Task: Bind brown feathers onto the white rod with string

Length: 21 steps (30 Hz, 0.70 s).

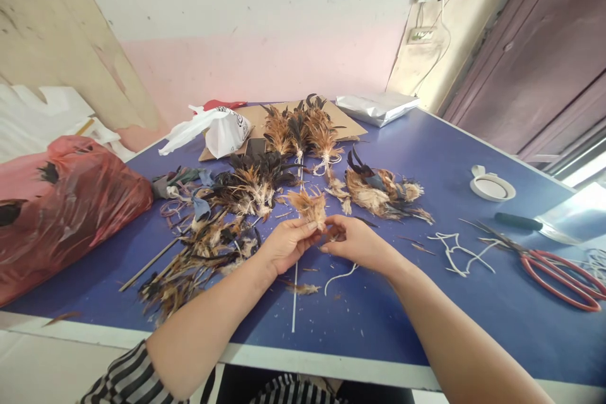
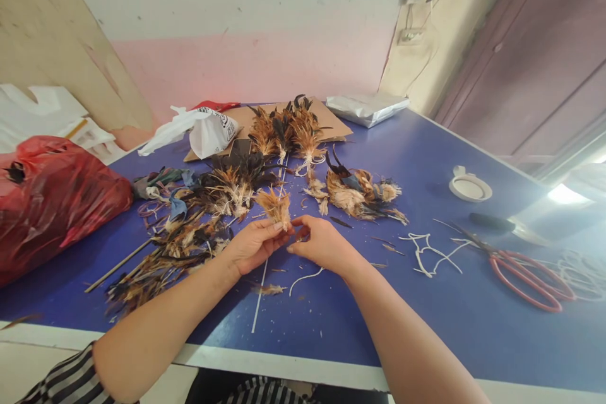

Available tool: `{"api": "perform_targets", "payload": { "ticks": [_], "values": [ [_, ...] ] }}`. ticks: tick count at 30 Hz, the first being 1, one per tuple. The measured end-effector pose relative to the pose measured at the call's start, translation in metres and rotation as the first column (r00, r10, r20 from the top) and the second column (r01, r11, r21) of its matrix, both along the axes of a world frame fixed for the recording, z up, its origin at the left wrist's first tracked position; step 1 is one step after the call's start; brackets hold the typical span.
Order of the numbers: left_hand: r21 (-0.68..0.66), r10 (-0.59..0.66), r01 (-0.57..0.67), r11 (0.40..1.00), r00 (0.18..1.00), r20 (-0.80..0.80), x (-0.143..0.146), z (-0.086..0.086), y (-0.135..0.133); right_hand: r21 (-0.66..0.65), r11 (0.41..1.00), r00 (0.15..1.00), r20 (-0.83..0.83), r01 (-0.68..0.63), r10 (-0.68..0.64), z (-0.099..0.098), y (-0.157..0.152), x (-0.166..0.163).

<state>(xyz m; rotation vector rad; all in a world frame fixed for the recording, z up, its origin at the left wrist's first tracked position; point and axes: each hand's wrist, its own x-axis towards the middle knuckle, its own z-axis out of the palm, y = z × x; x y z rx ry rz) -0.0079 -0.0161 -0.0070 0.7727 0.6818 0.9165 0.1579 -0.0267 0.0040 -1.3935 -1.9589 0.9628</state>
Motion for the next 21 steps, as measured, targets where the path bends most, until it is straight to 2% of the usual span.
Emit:
{"api": "perform_targets", "payload": {
  "ticks": [2, 5, 10, 12, 16, 21],
  "values": [
    [-0.034, -0.039, 0.039, 0.999, 0.999, 0.012, -0.003, 0.000, 0.001, -0.018, 1.000, 0.998, -0.065, -0.012, 0.011, 0.002, -0.001, 0.001],
    [-0.063, -0.077, 0.078, 0.995, 0.997, 0.008, -0.005, 0.000, 0.003, 0.050, 0.997, 0.996, -0.075, 0.060, -0.057, 0.002, -0.001, 0.001],
    [-0.103, 0.006, -0.005, 0.995, 1.000, 0.015, -0.011, 0.001, 0.010, 0.054, 0.995, 0.987, -0.147, 0.080, -0.071, 0.003, 0.000, 0.003],
    [-0.124, -0.008, 0.009, 0.992, 1.000, 0.009, -0.012, 0.002, 0.010, 0.172, 0.978, 0.991, -0.092, 0.115, -0.100, 0.004, 0.001, 0.004],
    [-0.150, -0.114, 0.115, 0.982, 0.993, 0.014, -0.011, 0.004, 0.006, 0.480, 0.873, 0.988, 0.076, 0.084, -0.136, 0.002, 0.001, 0.004],
    [-0.198, -0.146, 0.146, 0.969, 0.989, 0.014, -0.009, 0.005, 0.004, 0.562, 0.826, 0.974, 0.153, 0.051, -0.165, -0.002, 0.002, 0.003]
  ]
}}
